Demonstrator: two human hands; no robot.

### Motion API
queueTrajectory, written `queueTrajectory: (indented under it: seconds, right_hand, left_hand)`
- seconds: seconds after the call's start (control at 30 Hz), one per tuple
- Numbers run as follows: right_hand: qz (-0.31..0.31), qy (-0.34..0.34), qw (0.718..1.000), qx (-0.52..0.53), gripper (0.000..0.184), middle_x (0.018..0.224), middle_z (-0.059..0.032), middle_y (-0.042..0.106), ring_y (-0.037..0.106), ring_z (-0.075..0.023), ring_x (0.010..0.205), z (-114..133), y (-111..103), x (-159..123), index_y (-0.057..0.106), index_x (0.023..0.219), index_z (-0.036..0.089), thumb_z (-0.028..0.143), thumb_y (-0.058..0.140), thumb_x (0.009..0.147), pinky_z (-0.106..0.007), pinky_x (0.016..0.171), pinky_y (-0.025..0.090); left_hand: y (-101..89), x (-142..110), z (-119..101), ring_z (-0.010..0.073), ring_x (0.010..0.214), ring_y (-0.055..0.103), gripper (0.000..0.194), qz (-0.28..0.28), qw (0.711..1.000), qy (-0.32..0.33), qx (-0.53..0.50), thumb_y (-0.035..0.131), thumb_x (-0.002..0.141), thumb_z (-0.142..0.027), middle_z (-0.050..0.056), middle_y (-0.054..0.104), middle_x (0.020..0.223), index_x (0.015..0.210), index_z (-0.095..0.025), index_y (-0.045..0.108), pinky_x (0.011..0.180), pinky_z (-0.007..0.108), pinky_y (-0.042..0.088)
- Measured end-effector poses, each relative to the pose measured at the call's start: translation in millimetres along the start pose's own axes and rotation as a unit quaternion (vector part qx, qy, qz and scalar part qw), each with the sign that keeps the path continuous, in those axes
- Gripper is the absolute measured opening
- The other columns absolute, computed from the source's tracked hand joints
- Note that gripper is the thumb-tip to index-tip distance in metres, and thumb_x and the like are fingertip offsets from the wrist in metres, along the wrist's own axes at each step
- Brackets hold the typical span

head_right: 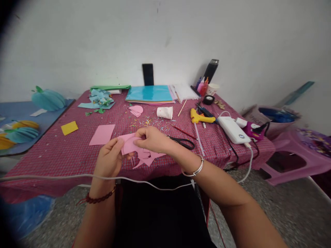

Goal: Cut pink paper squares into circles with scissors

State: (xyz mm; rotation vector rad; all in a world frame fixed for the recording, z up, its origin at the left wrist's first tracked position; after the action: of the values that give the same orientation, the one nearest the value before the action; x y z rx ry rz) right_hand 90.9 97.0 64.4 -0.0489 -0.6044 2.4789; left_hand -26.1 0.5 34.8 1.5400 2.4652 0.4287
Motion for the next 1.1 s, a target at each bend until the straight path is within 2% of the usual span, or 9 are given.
queueTrajectory:
  seconds: [0.17,0.4,0.47,0.53,0.63,0.73,0.83,0.97,1.1]
  right_hand:
    - [-0.007,-0.01,1.0,-0.003,0.014,0.059,0.0041,0.048,0.042,-0.0089,0.055,2,0,0,0.053,0.064,0.017,0.019,0.057,0.076,-0.024,0.052,0.032]
    - [0.002,0.014,1.0,0.012,0.013,0.059,0.0044,0.048,0.041,-0.0079,0.053,1,1,0,0.054,0.064,0.016,0.016,0.059,0.077,-0.023,0.049,0.031]
    - [0.015,0.022,0.998,0.061,0.01,0.061,0.0044,0.05,0.042,-0.0074,0.053,-1,1,1,0.056,0.07,0.015,0.018,0.06,0.079,-0.022,0.049,0.032]
    - [0.0,0.029,0.991,0.131,0.005,0.062,0.0055,0.05,0.044,-0.0071,0.052,-3,-1,0,0.058,0.083,0.016,0.021,0.059,0.082,-0.021,0.047,0.034]
    - [-0.057,0.052,0.97,0.232,0.017,0.063,0.0069,0.053,0.05,-0.0077,0.05,-8,-4,-4,0.052,0.103,0.02,0.024,0.057,0.087,-0.019,0.045,0.037]
    - [-0.056,0.079,0.951,0.293,0.015,0.062,0.0039,0.058,0.056,-0.0085,0.051,-15,1,-12,0.055,0.088,0.018,0.033,0.054,0.09,-0.02,0.049,0.045]
    - [-0.019,0.086,0.942,0.324,0.037,0.06,0.0004,0.06,0.058,-0.0082,0.05,-22,10,-22,0.055,0.069,0.015,0.045,0.054,0.09,-0.021,0.052,0.047]
    - [0.019,0.088,0.928,0.361,0.045,0.059,-0.0002,0.062,0.054,-0.0066,0.047,-27,21,-30,0.061,0.068,0.013,0.055,0.059,0.083,-0.02,0.049,0.045]
    - [0.018,0.077,0.923,0.378,0.047,0.058,0.0003,0.062,0.053,-0.0068,0.047,-29,23,-31,0.063,0.067,0.013,0.058,0.061,0.08,-0.02,0.049,0.043]
  left_hand:
    - [-0.8,1,1,0.0096,0.044,0.058,0.027,-0.01,1.0,0.001,0.015,0.078,0.063,-0.028,0.002,0.068,0.065,0.084,-0.013,0.069,0.04,0.019,0.047]
    - [-0.2,2,4,0.0091,0.041,0.056,0.024,-0.021,0.999,0.003,0.029,0.076,0.062,-0.023,0.001,0.066,0.059,0.082,-0.011,0.068,0.038,0.018,0.044]
    - [-0.8,3,5,0.0089,0.039,0.054,0.025,-0.028,0.999,-0.005,0.017,0.076,0.06,-0.023,-0.001,0.065,0.056,0.081,-0.011,0.068,0.035,0.018,0.042]
    - [-2.3,4,6,0.0078,0.036,0.051,0.027,-0.034,0.999,-0.021,-0.009,0.077,0.058,-0.023,-0.001,0.065,0.056,0.081,-0.011,0.067,0.033,0.017,0.039]
    - [-5.6,6,8,0.0068,0.035,0.05,0.029,-0.037,0.997,-0.046,-0.05,0.078,0.055,-0.022,-0.001,0.065,0.058,0.079,-0.011,0.067,0.031,0.016,0.037]
    - [-8.1,7,10,0.0069,0.034,0.051,0.028,-0.043,0.995,-0.057,-0.068,0.078,0.053,-0.02,-0.001,0.065,0.056,0.077,-0.012,0.066,0.03,0.015,0.036]
    - [-7.5,7,10,0.0068,0.035,0.052,0.025,-0.043,0.995,-0.052,-0.077,0.077,0.054,-0.018,-0.001,0.066,0.057,0.077,-0.012,0.066,0.03,0.014,0.036]
    - [-2.9,6,8,0.0069,0.033,0.051,0.025,-0.035,0.994,-0.057,-0.084,0.078,0.054,-0.019,-0.002,0.064,0.053,0.076,-0.012,0.067,0.029,0.013,0.035]
    - [-0.2,5,7,0.0062,0.034,0.052,0.026,-0.03,0.993,-0.068,-0.093,0.078,0.054,-0.018,-0.002,0.065,0.054,0.077,-0.012,0.067,0.031,0.013,0.038]
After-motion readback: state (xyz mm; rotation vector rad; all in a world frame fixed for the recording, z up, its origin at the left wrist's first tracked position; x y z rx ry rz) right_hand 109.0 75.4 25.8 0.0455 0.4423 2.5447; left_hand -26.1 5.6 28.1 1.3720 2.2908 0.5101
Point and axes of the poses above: each hand's wrist, its own x-axis towards the middle knuckle, its own y-axis out of the palm, z = x × y, the point moved 3 cm from there along x, towards the middle knuckle
